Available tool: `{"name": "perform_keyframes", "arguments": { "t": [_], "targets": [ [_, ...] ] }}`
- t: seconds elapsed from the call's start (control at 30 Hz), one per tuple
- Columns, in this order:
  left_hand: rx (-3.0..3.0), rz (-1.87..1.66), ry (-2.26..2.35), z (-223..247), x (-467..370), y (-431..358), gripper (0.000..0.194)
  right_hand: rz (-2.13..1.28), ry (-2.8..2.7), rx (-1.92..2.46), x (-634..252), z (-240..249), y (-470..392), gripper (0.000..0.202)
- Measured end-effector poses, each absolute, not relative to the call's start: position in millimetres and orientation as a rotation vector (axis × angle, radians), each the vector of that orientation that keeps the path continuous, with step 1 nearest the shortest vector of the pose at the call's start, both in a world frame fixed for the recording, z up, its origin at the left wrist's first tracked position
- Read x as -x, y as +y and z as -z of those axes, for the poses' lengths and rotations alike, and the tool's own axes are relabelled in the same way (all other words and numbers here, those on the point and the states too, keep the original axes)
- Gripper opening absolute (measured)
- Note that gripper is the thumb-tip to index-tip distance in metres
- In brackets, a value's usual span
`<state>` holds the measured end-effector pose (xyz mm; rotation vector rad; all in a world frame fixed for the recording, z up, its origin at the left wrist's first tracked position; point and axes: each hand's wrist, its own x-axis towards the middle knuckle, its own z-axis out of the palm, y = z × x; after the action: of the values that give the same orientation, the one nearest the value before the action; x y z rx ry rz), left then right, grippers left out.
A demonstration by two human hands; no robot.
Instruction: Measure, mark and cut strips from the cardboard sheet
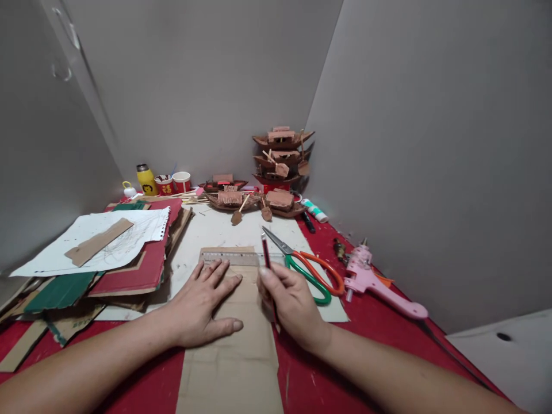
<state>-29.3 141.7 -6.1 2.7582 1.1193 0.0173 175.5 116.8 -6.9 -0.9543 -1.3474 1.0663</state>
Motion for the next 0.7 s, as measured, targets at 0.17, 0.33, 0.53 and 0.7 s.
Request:
{"name": "perform_keyframes", "arguments": {
  "t": [0.17, 0.33, 0.53, 0.7],
  "targets": [
    [-2.758, 0.030, 1.127, 3, 27, 142, 0.080, -1.121, -1.129, 0.932, -180, 6, 127, 0.048],
    [-2.776, 0.018, 1.123, 6, 29, 142, 0.079, -1.098, -1.111, 0.962, -182, 3, 130, 0.046],
    [-2.778, -0.027, 1.094, 9, 29, 145, 0.081, -1.142, -1.088, 1.024, -183, 5, 134, 0.045],
    [-2.768, -0.024, 1.096, 10, 29, 145, 0.080, -1.113, -1.159, 1.002, -183, 5, 137, 0.041]
  ]
}}
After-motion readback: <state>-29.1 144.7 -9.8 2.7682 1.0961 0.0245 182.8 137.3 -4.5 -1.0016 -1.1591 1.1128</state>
